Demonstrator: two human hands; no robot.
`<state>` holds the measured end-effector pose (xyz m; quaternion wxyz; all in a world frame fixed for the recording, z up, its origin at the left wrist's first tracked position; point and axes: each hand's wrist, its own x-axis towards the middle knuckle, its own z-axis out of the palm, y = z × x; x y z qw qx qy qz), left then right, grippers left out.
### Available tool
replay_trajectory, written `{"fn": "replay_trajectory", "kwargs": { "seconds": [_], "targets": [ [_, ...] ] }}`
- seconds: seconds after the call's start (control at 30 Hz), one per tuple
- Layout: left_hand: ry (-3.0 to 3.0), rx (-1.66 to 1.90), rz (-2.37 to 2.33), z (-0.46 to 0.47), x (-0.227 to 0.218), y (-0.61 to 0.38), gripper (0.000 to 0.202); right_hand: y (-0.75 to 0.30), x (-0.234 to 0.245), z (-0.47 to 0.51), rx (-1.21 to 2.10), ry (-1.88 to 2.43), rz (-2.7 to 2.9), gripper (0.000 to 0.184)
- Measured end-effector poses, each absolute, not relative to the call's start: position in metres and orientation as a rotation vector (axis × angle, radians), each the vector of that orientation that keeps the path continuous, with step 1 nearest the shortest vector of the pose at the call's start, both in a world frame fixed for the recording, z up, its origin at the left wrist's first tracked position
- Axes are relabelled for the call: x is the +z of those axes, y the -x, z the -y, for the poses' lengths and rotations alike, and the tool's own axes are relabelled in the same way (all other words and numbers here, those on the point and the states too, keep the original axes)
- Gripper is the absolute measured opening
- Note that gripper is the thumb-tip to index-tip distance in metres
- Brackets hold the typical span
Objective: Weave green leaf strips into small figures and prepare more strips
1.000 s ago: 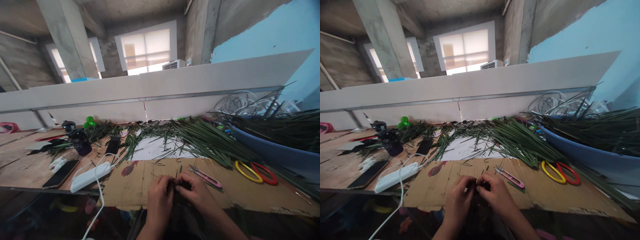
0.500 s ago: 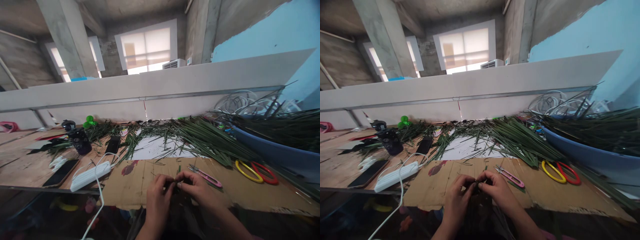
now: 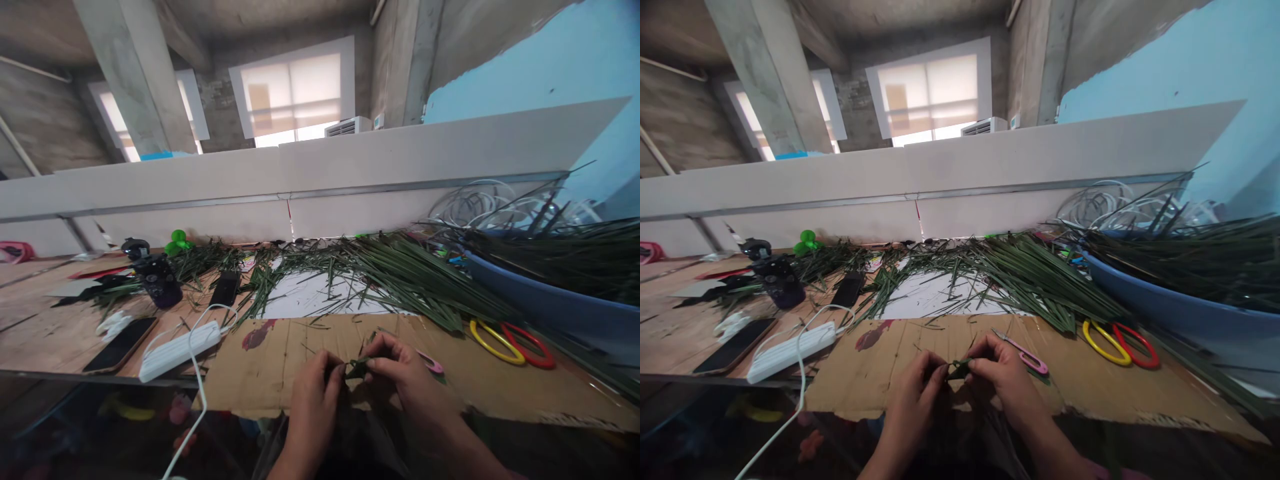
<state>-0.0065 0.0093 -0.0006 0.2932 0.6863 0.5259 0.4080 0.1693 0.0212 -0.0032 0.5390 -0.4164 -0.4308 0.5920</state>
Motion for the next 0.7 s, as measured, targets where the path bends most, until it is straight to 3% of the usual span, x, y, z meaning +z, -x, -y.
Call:
{"fn": "replay_trajectory", "kwargs": {
  "seconds": [0.5, 0.7],
  "targets": [
    [-1.788, 1.052, -1.375, -0.011, -0.003, 0.007, 0.015, -0.167, 0.000, -0.018, 1.302, 0.986, 0.991, 0.007],
    [-1.807, 1.058, -1.375, -0.009, -0.004, 0.009, 0.015, -0.176, -0.006, -0.021, 1.075, 1.139, 1.276, 0.004]
  ]
}}
